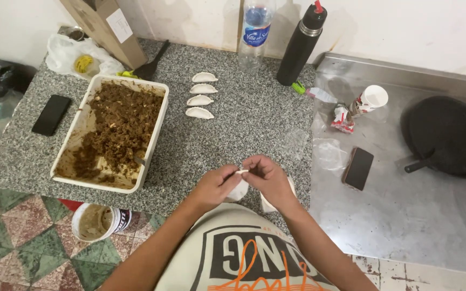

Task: Filling and sealing dough to make dumplings

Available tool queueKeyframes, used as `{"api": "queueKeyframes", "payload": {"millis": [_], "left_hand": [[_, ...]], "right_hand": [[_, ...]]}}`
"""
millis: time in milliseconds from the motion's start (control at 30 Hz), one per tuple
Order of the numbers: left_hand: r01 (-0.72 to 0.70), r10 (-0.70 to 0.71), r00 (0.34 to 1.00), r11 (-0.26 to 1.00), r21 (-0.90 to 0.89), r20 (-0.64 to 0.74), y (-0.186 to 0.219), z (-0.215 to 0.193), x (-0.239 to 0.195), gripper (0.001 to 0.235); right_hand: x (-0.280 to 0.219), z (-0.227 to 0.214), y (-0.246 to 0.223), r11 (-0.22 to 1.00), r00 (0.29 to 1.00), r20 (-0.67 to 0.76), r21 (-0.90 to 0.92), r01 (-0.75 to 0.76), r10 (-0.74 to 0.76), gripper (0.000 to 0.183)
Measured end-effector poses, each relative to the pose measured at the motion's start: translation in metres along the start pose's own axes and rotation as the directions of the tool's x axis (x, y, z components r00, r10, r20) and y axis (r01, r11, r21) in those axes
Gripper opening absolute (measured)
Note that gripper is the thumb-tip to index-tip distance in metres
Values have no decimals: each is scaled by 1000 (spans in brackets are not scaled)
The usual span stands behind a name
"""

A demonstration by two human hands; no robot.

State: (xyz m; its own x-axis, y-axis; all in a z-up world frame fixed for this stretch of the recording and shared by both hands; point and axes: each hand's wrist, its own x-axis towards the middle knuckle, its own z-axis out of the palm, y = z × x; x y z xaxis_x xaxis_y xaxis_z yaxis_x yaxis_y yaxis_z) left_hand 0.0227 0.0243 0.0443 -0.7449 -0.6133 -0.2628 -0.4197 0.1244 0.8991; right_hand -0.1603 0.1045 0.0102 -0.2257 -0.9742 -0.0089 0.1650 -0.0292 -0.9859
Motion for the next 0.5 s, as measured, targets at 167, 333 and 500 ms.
{"api": "queueKeyframes", "payload": {"millis": [167, 333, 500], "left_hand": [[30, -30, 996, 999, -13, -83, -18, 5, 5, 39], [-38, 30, 992, 997, -64, -123, -20, 10, 1, 31], [-54, 3, 976, 973, -227, -219, -39, 19, 8, 34]], "right_hand": [[-8, 11, 8, 998, 999, -33, 59, -17, 19, 16], [-6, 8, 28, 993, 997, -72, 114, 13, -5, 16], [-10, 25, -7, 999, 990, -135, 15, 31, -29, 18]]}}
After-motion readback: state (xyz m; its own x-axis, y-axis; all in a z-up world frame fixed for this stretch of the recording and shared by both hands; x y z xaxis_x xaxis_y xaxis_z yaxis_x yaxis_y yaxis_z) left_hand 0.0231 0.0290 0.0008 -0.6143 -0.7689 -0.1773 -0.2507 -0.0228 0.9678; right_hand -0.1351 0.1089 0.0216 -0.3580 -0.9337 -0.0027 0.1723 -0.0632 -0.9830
